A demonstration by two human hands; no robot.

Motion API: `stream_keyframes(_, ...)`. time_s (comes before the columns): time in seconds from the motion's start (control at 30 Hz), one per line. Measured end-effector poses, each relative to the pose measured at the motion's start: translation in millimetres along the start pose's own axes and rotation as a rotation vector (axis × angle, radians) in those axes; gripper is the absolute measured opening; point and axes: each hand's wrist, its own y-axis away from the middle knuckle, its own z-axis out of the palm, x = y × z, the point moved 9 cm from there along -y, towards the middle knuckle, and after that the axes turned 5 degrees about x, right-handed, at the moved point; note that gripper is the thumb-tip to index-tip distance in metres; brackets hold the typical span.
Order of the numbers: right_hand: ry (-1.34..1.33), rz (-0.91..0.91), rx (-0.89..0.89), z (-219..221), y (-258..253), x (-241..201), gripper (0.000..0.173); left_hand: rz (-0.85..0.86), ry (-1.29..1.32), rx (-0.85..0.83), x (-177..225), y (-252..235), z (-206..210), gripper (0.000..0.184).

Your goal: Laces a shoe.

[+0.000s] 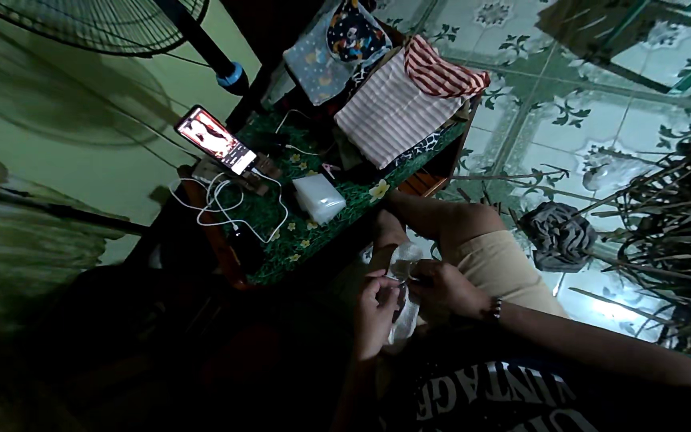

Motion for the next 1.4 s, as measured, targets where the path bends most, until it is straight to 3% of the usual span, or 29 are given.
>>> stream_keyframes(0.2, 0.018, 0.034, -0.024, 1, -2, 2, 0.034, 0.011, -0.208, -0.072, 3, -9, 7, 0.011)
stream_keyframes(0.47, -0.013, 0.032, -0.010, 0, -2, 2, 0.032, 0.081, -0.207, -0.072, 4, -10, 8, 0.008)
stream_keyframes(0.73, -0.455, -0.002, 0.009, -6, 2, 8, 0.016, 0.164, -0.134, 0.016, 15, 10, -25, 0.005)
stream_keyframes(0.97, -0.550, -0.013, -0.038, -8, 7, 9, 0.012, 0.210, 0.112, -0.078, 29, 29, -65, 0.010)
stream_keyframes(1.2, -0.599, -0.015, -0.083, -7, 10, 12, 0.013, 0.285, 0.591, -0.209, 35, 38, -97, 0.016)
stream_keyframes(1.4, -0.639, 0.033, -0.087, -7, 11, 10, 0.015, 0.269, 0.697, -0.205, 44, 47, -113, 0.015)
